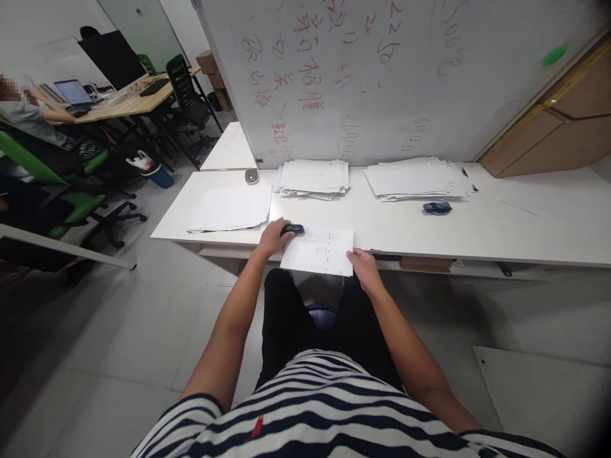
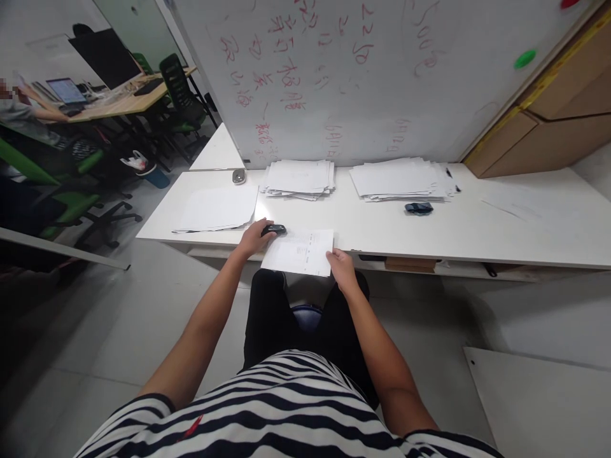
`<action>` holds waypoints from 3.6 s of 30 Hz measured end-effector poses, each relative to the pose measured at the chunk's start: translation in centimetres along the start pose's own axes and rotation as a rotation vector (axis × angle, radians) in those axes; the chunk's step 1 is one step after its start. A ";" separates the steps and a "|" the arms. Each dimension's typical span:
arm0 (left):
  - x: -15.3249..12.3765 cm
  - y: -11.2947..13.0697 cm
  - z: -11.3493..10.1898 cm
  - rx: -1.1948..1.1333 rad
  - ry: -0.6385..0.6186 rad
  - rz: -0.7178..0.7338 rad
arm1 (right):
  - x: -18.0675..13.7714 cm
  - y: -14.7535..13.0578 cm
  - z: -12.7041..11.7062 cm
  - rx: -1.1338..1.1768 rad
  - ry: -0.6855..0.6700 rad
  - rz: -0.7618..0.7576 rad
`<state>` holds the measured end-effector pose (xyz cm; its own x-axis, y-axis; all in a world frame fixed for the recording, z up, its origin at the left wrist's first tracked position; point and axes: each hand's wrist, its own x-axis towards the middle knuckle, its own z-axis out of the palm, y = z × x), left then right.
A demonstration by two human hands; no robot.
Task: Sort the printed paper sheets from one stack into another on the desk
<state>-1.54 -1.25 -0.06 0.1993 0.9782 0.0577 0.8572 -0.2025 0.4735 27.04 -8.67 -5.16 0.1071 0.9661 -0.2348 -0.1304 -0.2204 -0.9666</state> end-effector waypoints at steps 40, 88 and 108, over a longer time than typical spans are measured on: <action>4.4 3.1 -1.0 0.066 -0.176 0.206 | 0.6 0.1 -0.1 -0.001 0.000 -0.011; 5.2 3.3 0.1 -0.230 0.373 -0.035 | 0.5 0.2 1.1 -0.134 0.022 -0.069; 0.7 -2.1 2.4 0.096 0.290 -0.008 | -2.5 -2.8 -6.4 0.127 0.367 -0.091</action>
<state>-2.09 -0.26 -3.15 0.0600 0.9490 0.3096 0.9019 -0.1845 0.3906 33.39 -11.36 -2.54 0.4657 0.8639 -0.1919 -0.2229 -0.0954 -0.9702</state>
